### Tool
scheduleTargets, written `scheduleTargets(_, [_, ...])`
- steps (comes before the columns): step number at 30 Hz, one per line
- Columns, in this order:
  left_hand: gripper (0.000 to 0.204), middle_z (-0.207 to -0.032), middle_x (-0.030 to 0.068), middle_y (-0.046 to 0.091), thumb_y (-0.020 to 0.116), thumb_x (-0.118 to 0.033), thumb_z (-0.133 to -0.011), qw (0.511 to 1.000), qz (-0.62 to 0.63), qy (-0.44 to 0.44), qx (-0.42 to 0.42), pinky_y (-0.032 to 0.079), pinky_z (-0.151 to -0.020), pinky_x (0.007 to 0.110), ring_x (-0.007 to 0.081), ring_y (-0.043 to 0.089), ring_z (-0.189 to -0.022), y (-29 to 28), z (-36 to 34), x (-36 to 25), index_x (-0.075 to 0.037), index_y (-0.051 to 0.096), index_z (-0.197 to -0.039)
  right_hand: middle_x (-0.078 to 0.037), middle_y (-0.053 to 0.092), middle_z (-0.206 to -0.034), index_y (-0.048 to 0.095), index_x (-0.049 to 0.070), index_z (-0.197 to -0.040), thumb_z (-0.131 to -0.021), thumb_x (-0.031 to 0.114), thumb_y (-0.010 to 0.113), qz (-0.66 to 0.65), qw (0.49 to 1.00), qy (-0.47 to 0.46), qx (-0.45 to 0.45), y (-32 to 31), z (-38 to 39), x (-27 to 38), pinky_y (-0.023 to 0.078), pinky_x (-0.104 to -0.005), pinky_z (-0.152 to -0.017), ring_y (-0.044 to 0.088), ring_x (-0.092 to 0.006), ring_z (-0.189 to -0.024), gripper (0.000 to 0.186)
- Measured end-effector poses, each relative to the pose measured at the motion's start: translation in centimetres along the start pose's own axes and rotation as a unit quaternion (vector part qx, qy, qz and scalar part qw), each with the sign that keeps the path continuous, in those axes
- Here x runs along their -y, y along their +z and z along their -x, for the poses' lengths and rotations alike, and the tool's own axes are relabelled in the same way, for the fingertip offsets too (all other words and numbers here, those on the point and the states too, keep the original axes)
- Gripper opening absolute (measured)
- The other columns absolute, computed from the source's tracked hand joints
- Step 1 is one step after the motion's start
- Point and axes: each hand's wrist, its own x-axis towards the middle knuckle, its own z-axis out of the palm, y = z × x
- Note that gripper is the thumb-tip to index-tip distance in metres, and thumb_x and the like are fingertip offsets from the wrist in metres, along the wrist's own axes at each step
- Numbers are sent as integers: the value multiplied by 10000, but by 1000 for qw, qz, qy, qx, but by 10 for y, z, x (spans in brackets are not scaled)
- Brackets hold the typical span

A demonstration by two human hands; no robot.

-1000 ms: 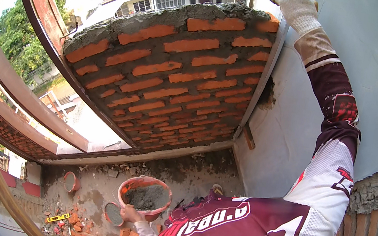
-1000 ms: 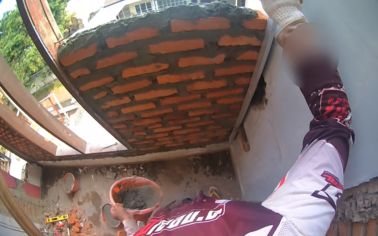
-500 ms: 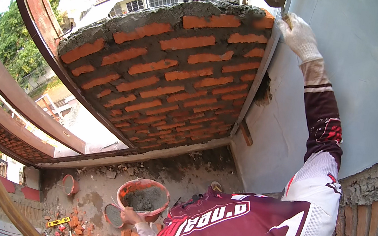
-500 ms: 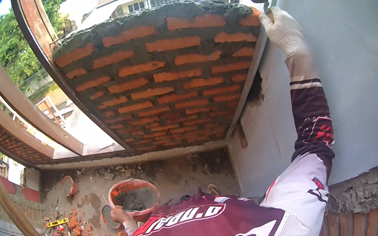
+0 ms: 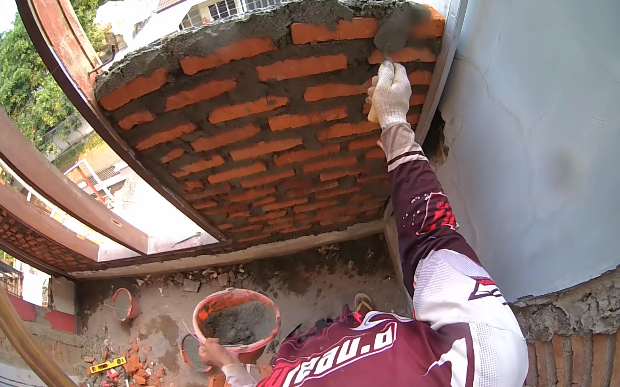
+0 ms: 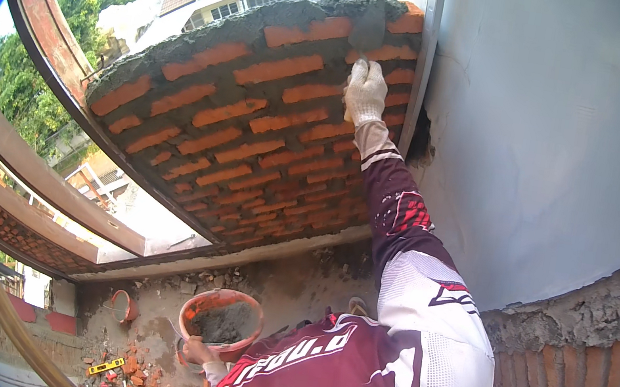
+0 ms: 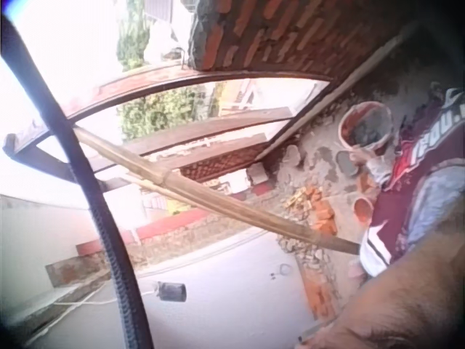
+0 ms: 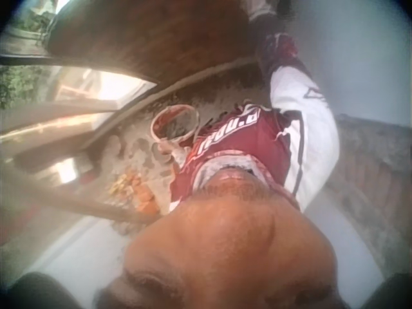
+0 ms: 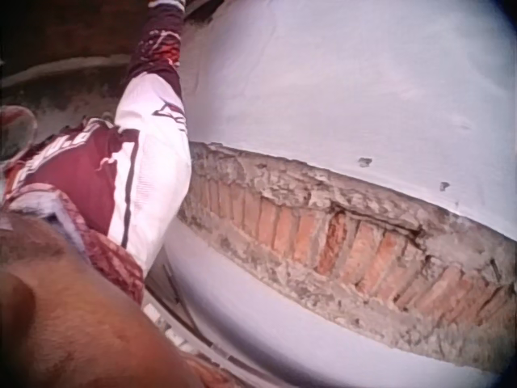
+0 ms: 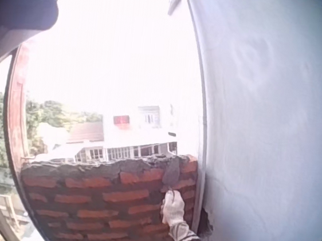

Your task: The person scoops mortar from a bucket with a trowel and applies it to a brick wall, then places bricks on top of the mortar. The person repeats this process, adding mortar and bricks to extend the wall.

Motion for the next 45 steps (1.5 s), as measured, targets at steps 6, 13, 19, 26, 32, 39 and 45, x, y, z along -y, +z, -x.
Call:
scheduleTargets(6, [208,-800,77,518,597,13,-568,999,-21,-31,-32,459,-644,381,220,505,-694,-9,-3,6,11,429,-690,-234,643,-1061,592,-2,-1278,-1081,372,489,198,980,-16,-8,-38,6,-61,506,-440,-805,614,-389,-954,435])
scheduleTargets(13, [201,-719,65,520,621,-10,-563,1000,-5,-1,-28,466,-624,419,250,498,-636,-15,-6,11,53,483,-695,-9,553,-763,553,106,-1113,-1092,331,519,-175,980,92,24,-42,33,-5,480,-321,-475,554,-136,-537,228])
scheduleTargets(19, [184,-702,45,520,623,-18,-559,999,-28,17,-17,432,-618,399,230,492,-633,-15,-2,5,43,484,-662,-47,548,-735,502,97,-1038,-1085,349,508,-354,919,157,71,38,8,71,504,-383,-467,560,-181,-525,256])
scheduleTargets(26, [264,-696,-17,442,598,33,-591,999,38,14,25,356,-603,347,167,404,-608,7,-2,3,-70,358,-625,-26,560,-747,525,107,-1046,-1076,304,536,-271,930,152,198,103,85,64,517,-368,-488,573,-170,-542,200])
scheduleTargets(32, [257,-683,-11,467,612,75,-636,994,53,7,98,355,-599,307,134,440,-607,35,10,-10,-79,408,-661,-171,690,-941,545,32,-1197,-1023,329,580,112,859,62,496,62,228,28,561,-440,-726,702,-309,-783,346])
scheduleTargets(39, [340,-797,-13,632,596,95,-685,970,61,37,233,405,-597,233,83,526,-658,77,29,-30,88,718,-1002,-189,761,-1023,723,83,-1104,-931,318,627,410,534,-151,724,32,311,-21,582,-506,-809,742,-372,-972,307])
scheduleTargets(45, [305,-704,-58,562,649,111,-673,927,63,69,364,390,-556,232,52,462,-595,114,35,-48,74,747,-959,-193,765,-909,719,14,-1004,-912,164,630,383,483,-226,754,33,351,-27,601,-498,-740,763,-368,-852,197])
